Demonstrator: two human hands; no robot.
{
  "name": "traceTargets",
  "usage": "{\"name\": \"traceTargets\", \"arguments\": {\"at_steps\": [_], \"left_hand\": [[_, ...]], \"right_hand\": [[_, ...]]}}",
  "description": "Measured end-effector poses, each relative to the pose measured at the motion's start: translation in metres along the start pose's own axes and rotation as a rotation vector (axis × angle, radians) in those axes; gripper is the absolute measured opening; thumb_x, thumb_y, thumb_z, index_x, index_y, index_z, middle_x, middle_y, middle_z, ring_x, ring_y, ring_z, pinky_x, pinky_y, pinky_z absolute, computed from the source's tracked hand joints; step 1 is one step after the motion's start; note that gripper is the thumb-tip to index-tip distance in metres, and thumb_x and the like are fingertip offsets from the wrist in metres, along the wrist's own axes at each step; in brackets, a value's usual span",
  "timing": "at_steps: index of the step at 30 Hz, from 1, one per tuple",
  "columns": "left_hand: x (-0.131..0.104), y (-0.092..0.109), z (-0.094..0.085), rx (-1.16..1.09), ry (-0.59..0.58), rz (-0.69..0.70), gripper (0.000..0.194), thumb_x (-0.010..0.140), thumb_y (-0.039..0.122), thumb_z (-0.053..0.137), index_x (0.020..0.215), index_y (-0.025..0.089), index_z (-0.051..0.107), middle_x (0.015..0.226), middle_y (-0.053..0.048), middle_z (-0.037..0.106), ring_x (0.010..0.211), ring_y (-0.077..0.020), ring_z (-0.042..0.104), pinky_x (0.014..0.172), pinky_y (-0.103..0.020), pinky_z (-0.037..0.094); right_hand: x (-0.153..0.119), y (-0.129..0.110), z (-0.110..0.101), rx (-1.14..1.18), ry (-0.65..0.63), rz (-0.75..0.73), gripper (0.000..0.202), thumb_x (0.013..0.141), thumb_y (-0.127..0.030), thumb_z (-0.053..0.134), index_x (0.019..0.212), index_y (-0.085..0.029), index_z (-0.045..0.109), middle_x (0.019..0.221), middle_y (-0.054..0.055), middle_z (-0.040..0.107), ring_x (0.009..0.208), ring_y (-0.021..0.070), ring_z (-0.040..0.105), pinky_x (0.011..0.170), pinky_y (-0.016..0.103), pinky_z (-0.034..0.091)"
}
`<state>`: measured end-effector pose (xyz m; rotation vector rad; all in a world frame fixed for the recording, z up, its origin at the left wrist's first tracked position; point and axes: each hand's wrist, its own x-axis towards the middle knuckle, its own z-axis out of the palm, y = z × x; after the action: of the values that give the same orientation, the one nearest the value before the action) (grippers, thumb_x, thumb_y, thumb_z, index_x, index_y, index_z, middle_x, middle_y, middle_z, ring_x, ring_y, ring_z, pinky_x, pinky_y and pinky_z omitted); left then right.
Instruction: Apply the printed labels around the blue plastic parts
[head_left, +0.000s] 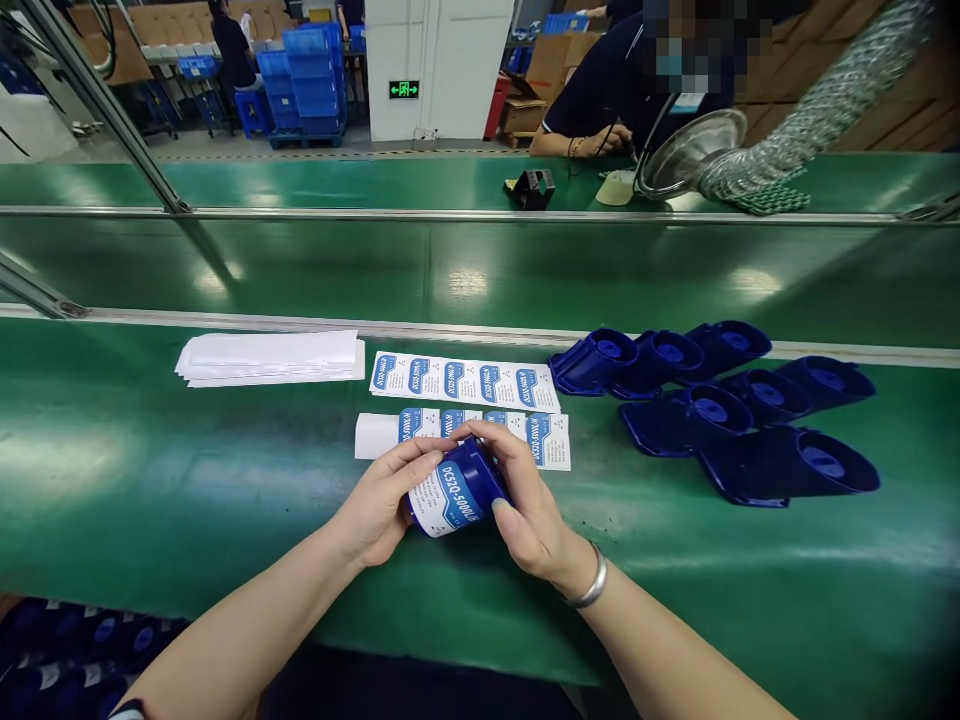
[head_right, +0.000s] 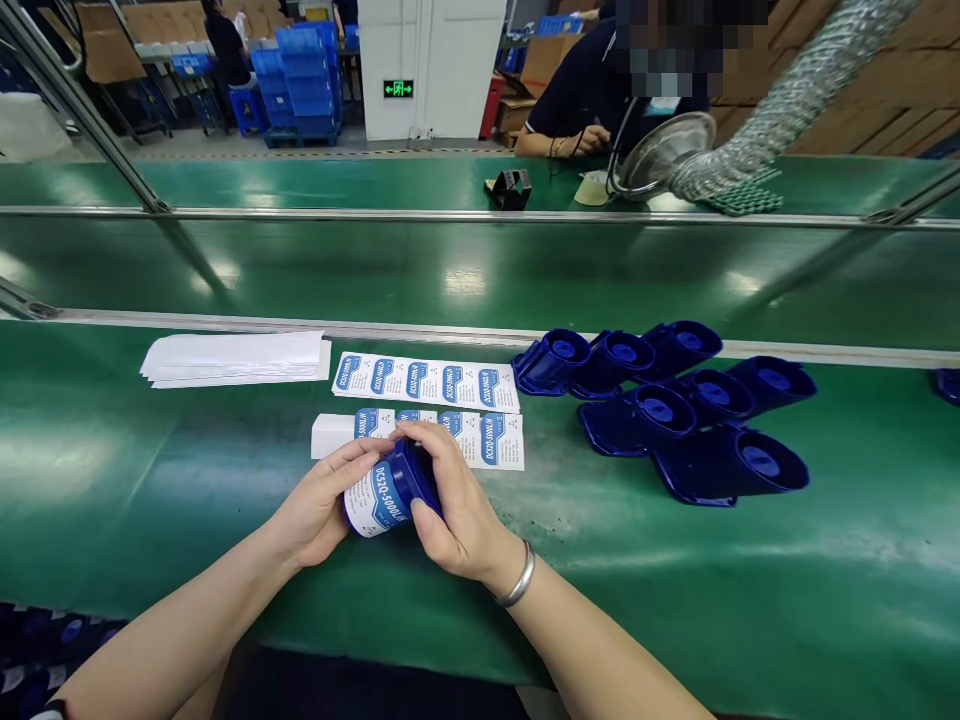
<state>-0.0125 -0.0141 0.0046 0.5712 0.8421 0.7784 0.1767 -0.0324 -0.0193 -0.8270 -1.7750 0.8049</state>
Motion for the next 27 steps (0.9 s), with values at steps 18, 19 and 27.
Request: {"name": "traceTargets", "arguments": {"at_steps": [18,19,27], "left_hand": [[-0.004,0.006,-0.002,0.127,-0.086,0.118,0.028,0.088,0.042,0.071,0.105,0.019,0.072,0.110,-0.007,0.068,0.104,-0.0230,0.062,0.087,-0.032,0.050],[-0.003,0.006,-0.003,0.091,-0.084,0.093,0.025,0.088,0.039,0.073,0.102,0.019,0.073,0.108,-0.007,0.069,0.102,-0.0216,0.062,0.087,-0.030,0.050],[-0.001,0.002,-0.001,0.043,-0.057,0.066,0.025,0.084,0.035,0.079,0.102,0.019,0.075,0.104,-0.005,0.071,0.097,-0.0195,0.064,0.085,-0.030,0.051]], "right_hand": [[-0.002,0.000,0.011,-0.073,0.084,-0.110,0.054,0.102,-0.050,0.039,0.150,-0.027,0.030,0.133,0.014,0.047,0.122,0.0371,0.051,0.103,0.062,0.045],[-0.001,0.000,0.011,-0.079,0.076,-0.147,0.055,0.101,-0.047,0.040,0.150,-0.027,0.030,0.132,0.014,0.047,0.121,0.0374,0.051,0.102,0.063,0.044],[-0.001,0.001,0.012,-0.059,0.077,-0.104,0.055,0.102,-0.046,0.039,0.152,-0.026,0.029,0.132,0.014,0.047,0.120,0.0371,0.052,0.102,0.062,0.045]]}}
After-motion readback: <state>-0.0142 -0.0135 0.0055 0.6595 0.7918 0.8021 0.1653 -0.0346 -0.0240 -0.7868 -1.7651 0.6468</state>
